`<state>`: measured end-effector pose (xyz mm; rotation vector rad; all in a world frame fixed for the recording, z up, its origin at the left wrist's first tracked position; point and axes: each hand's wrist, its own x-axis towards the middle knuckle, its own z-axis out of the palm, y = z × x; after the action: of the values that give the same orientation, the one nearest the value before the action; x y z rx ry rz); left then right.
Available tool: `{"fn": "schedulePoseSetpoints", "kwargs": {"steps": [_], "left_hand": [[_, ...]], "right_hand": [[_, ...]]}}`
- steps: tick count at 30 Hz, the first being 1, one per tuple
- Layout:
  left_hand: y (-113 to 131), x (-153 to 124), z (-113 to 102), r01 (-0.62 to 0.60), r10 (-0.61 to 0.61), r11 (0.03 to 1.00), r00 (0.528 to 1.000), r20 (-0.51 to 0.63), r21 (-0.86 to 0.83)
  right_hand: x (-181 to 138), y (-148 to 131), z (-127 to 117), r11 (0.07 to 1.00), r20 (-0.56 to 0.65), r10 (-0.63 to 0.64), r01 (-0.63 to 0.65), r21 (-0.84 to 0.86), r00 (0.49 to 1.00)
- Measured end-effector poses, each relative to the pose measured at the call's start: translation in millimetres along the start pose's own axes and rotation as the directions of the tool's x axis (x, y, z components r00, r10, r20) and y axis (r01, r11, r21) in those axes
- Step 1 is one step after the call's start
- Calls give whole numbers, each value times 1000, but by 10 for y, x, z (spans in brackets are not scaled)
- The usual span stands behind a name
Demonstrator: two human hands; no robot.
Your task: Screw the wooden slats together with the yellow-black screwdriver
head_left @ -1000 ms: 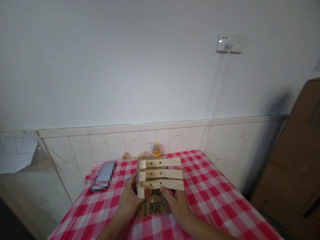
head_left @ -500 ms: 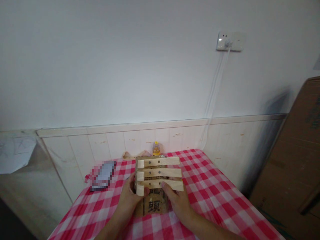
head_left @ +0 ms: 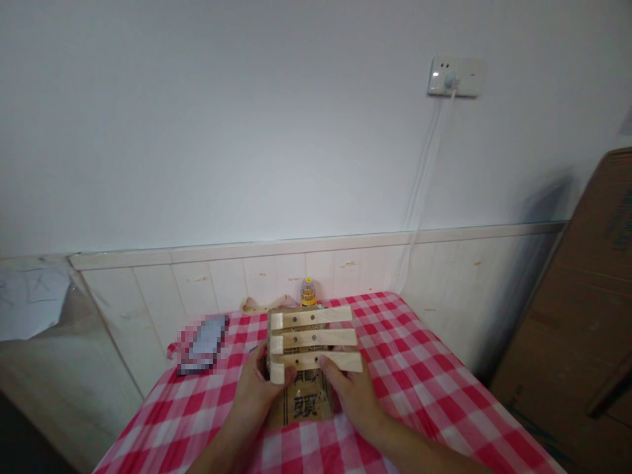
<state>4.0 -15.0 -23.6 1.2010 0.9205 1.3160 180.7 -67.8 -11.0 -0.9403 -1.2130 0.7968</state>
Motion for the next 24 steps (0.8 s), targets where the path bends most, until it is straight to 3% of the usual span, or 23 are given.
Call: {"fn": "schedulePoseSetpoints", "kwargs": {"steps": [6, 13, 19, 24], "left_hand": [[1, -13, -15, 40, -40, 999, 999, 7, -14], [-13, 14, -38, 1, -1, 1000, 1000, 3, -9], [36, 0, -46, -24, 24, 999, 999, 22, 21], [-1, -21, -83, -52, 56, 998, 992, 114, -36]], "right_hand": [[-33, 132, -46, 994, -85, -29, 19, -112, 996], [-36, 161, -73, 986, -4, -109, 108, -126, 994], [-47, 42, 4, 992, 18, -94, 95, -78, 995], [-110, -20, -37, 964, -8, -220, 216, -156, 976]]}}
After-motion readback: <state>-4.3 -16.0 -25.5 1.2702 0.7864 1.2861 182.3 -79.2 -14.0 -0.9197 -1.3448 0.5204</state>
